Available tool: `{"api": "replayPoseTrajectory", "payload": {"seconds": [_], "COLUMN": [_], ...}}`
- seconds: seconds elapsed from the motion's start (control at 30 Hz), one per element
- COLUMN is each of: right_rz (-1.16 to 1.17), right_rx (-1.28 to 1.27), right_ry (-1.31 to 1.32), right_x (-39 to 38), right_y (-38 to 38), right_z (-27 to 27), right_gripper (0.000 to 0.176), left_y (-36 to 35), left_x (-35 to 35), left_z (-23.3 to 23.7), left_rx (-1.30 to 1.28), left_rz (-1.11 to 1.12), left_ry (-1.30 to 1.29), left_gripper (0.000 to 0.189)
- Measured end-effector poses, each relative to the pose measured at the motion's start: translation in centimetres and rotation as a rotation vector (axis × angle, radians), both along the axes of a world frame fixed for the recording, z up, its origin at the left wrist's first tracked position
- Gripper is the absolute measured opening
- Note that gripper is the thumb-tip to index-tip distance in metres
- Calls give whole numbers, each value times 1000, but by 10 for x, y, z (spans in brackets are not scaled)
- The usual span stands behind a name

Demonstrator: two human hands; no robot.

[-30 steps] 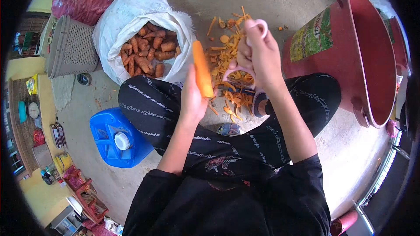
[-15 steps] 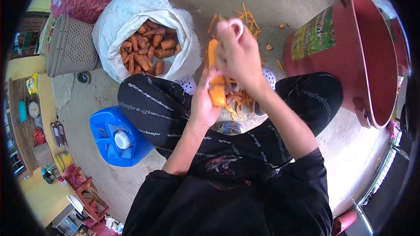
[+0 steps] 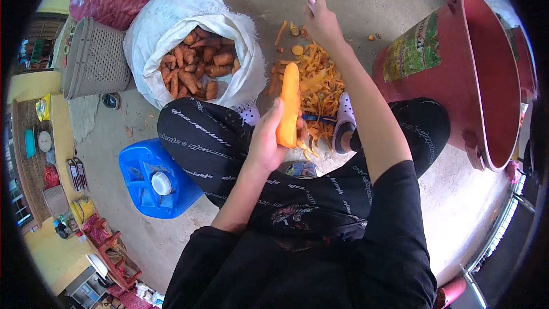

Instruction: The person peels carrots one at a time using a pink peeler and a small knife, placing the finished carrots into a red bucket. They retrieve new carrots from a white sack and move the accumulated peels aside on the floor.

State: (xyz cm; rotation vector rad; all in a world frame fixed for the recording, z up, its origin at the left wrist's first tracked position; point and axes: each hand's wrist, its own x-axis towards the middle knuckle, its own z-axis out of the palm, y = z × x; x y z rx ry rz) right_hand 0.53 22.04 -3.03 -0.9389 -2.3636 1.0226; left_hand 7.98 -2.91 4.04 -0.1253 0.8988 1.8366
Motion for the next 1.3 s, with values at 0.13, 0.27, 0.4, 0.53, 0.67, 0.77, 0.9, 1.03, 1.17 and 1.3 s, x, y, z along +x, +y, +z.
{"api": "replayPoseTrajectory", "payload": {"seconds": [0.13,0.27,0.4,0.53,0.67,0.77,0.9,1.03,1.17,1.3], "right_rz": [103,216,196,211,224,130,8,-18,-72,-51], "right_rx": [-317,-841,-1192,-1322,-1314,-1231,-1234,-1192,-1106,-935], "right_ry": [308,535,653,635,629,568,591,628,640,472], "right_x": [31,70,101,108,111,111,97,73,38,7], "right_y": [-19,-57,-100,-122,-123,-122,-95,-70,-53,-22], "right_z": [36,98,133,144,131,129,122,103,75,1], "right_gripper": [33,26,25,27,27,25,25,22,21,25], "left_y": [1,3,6,7,8,2,9,6,-3,-3], "left_x": [-5,-9,-9,-4,-1,3,18,24,23,21], "left_z": [-15,-22,-20,-9,-1,-18,-1,-4,-11,-5], "left_rx": [57,133,176,152,172,336,17,-8,-26,131], "left_rz": [56,83,106,95,119,101,82,12,-79,-103], "left_ry": [-95,-152,-103,-86,-120,-158,-21,-12,53,-56], "left_gripper": [48,43,34,27,26,30,37,46,50,55]}}
